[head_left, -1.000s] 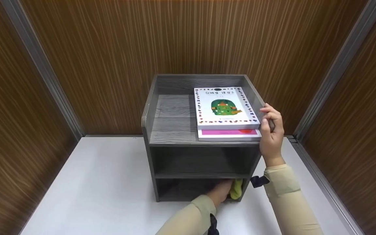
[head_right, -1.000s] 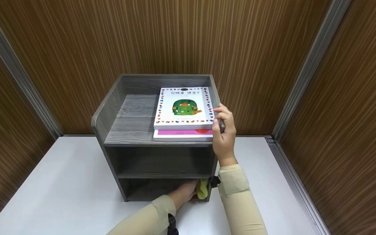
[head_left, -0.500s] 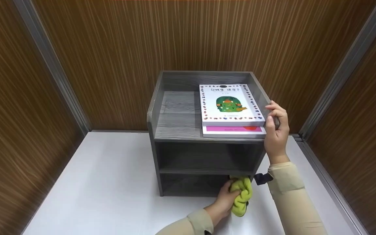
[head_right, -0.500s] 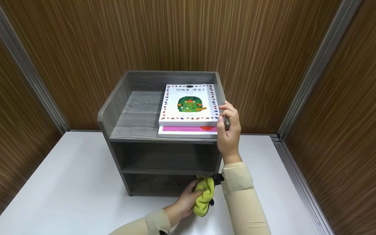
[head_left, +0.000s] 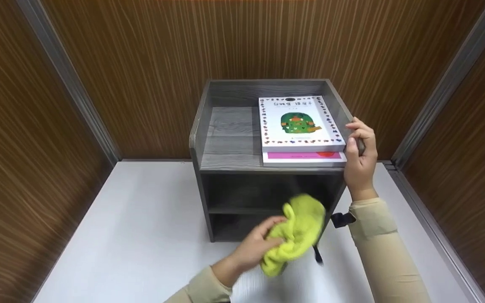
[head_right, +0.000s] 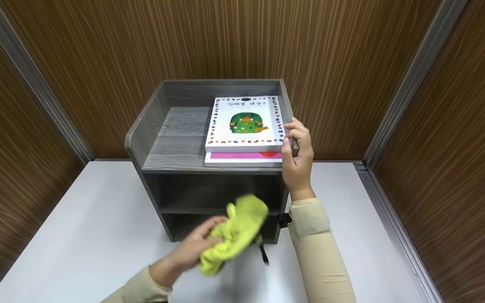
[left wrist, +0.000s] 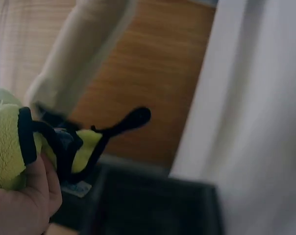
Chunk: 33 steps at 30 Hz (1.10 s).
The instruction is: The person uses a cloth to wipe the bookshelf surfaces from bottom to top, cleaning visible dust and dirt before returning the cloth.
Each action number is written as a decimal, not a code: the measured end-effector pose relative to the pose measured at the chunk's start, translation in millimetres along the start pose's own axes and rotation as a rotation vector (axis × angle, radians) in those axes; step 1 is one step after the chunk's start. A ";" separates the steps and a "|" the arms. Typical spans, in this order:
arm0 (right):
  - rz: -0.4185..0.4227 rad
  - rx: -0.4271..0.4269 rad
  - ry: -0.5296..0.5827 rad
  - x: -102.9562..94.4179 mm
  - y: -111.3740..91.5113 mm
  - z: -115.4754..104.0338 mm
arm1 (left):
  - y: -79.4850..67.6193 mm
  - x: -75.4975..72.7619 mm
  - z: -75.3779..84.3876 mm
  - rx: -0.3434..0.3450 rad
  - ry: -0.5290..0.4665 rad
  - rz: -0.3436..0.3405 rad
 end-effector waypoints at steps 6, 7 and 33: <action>0.001 0.023 -0.001 0.0 2.1 -0.6 | 25.1 -43.8 43.4 0.252 0.801 0.129; 0.001 0.026 -0.001 0.1 2.4 -0.7 | 28.2 -49.5 46.1 0.286 1.014 0.141; -0.003 0.032 -0.010 1.6 -0.1 0.3 | 53.4 -76.5 -5.6 -0.103 1.706 0.038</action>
Point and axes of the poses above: each hand's wrist, its own y-axis towards the middle knuckle, its own x-axis out of the palm, z = x × y, the point moved 3 cm from there along y, towards the middle knuckle, and after that the axes turned 15 degrees about x, right-handed, at the moved point
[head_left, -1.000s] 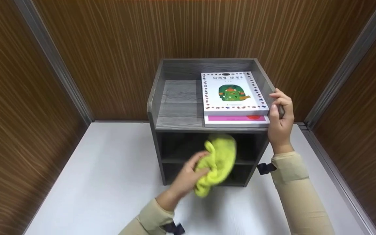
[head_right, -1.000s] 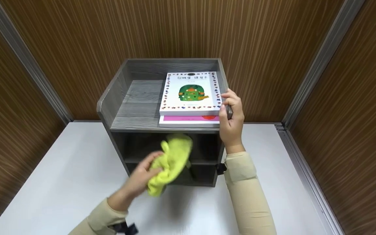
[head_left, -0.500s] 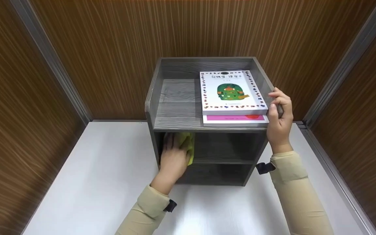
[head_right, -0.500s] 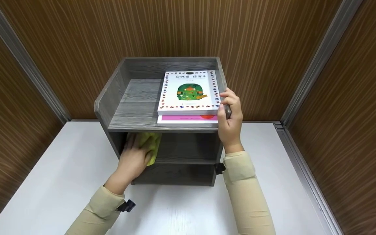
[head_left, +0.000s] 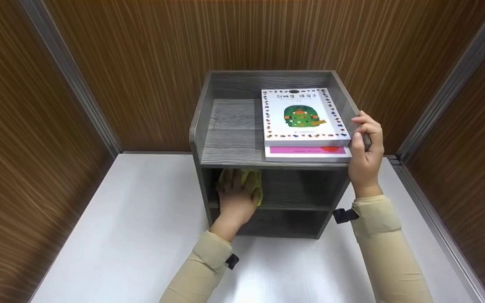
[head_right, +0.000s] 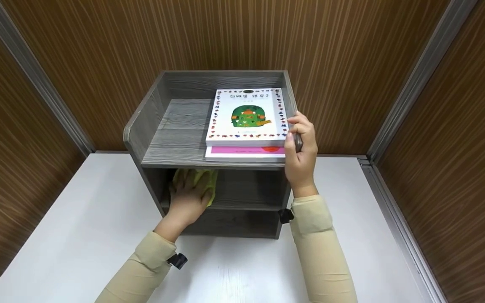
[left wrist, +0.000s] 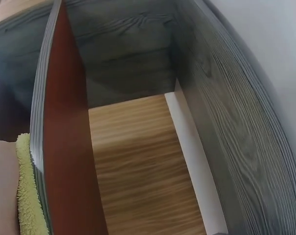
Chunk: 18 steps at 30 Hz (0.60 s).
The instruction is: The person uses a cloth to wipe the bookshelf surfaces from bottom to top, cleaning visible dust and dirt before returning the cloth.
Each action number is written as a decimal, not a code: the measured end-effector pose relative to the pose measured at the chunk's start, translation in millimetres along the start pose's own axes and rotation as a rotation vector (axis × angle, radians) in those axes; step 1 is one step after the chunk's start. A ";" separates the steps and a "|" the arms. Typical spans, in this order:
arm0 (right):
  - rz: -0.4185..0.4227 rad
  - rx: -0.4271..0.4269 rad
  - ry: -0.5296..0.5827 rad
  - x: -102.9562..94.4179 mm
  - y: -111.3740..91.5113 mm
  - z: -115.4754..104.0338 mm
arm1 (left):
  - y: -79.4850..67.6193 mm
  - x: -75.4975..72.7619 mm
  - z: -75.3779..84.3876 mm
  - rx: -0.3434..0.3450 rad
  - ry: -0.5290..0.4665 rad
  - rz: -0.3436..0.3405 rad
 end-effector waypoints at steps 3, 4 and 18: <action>0.002 -0.008 0.008 -0.3 1.2 -0.4 | 5.6 4.2 10.8 -0.002 0.009 -0.046; 0.002 -0.011 0.009 -0.5 1.5 -0.4 | 7.5 5.9 15.0 -0.001 0.014 -0.067; -0.010 -0.016 0.007 -0.9 -0.3 1.4 | 34.6 28.3 87.9 0.069 0.167 -0.117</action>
Point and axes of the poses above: each hand's wrist, its own y-axis towards the middle knuckle, its own x-axis out of the palm, z = x × y, the point moved 3 cm from there along y, towards the middle knuckle, and after that the axes turned 15 degrees about x, right-handed, at the moved point
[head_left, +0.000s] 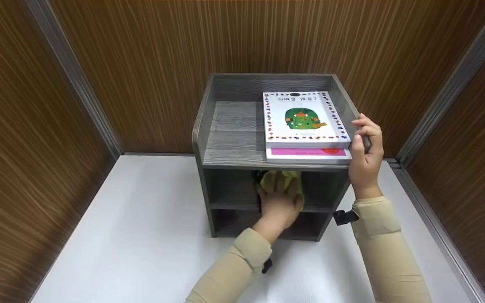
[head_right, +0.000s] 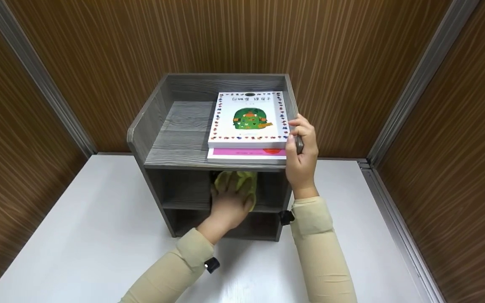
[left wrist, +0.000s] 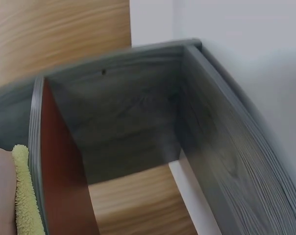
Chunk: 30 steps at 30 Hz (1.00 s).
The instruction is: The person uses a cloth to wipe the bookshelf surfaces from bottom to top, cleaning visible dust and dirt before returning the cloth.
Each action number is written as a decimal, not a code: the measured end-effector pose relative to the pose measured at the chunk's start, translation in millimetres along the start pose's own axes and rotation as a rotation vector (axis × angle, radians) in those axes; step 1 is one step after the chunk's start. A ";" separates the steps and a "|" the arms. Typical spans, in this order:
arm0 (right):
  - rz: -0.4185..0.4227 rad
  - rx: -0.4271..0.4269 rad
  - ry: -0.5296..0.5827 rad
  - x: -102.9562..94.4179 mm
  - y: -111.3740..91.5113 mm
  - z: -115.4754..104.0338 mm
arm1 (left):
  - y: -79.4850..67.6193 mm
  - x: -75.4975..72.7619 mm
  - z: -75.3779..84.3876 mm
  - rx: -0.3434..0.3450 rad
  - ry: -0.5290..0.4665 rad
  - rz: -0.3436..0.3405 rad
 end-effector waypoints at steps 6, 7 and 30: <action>-0.001 0.031 0.002 -0.1 -2.7 1.2 | 14.9 4.5 28.2 0.025 0.049 0.015; -0.001 0.034 0.002 0.2 -2.9 1.4 | 17.1 4.6 32.8 0.033 0.051 0.017; -0.010 0.034 0.011 -1.0 -0.7 -1.0 | 37.1 -0.4 36.3 0.189 -0.061 -0.067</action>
Point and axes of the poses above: each hand's wrist, its own y-axis towards the middle knuckle, its own x-axis out of the palm, z = x × y, the point moved 3 cm from there along y, towards the middle knuckle, and after that the axes turned 15 degrees about x, right-handed, at the moved point
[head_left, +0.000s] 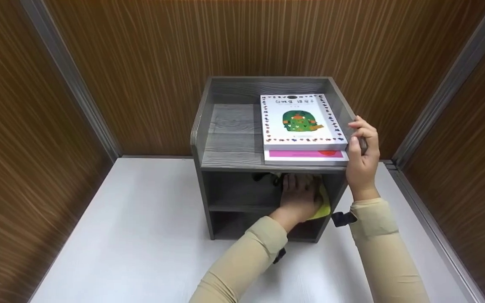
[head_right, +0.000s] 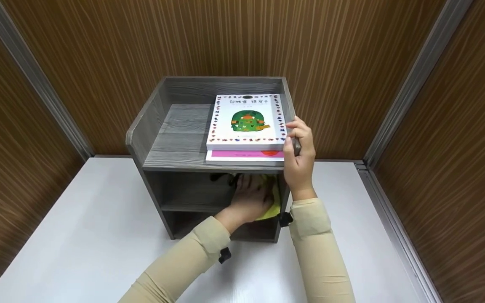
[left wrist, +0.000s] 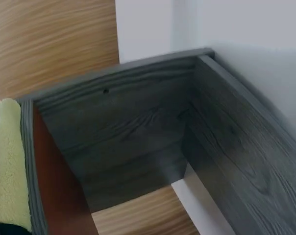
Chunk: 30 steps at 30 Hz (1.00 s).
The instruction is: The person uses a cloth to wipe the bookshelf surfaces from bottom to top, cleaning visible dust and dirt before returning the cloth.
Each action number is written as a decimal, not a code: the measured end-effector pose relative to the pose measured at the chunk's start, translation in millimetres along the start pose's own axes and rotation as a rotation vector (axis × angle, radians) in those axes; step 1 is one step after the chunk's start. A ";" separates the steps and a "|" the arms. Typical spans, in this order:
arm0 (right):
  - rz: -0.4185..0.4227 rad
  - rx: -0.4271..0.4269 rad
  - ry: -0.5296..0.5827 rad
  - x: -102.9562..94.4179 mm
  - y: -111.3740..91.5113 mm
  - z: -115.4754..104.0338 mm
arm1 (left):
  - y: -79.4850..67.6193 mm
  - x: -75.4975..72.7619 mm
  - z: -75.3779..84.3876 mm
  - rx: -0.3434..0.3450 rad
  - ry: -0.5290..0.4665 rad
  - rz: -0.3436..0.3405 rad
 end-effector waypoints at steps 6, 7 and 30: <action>0.007 -0.014 0.003 -1.3 -0.2 -1.2 | -10.3 -0.1 -19.6 0.006 -0.078 -0.067; 0.006 -0.014 0.002 -1.3 -0.4 -1.0 | -13.6 0.0 -24.5 -0.005 -0.093 -0.068; 0.012 -0.015 -0.019 2.5 0.1 -0.2 | -97.7 -16.7 -135.8 -0.098 -0.169 -0.015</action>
Point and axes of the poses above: each hand's wrist, its own y-axis towards the middle knuckle, its own x-axis out of the palm, z = x × y, the point moved 3 cm from there along y, towards the middle knuckle, and after that the axes turned 15 degrees about x, right-handed, at the moved point
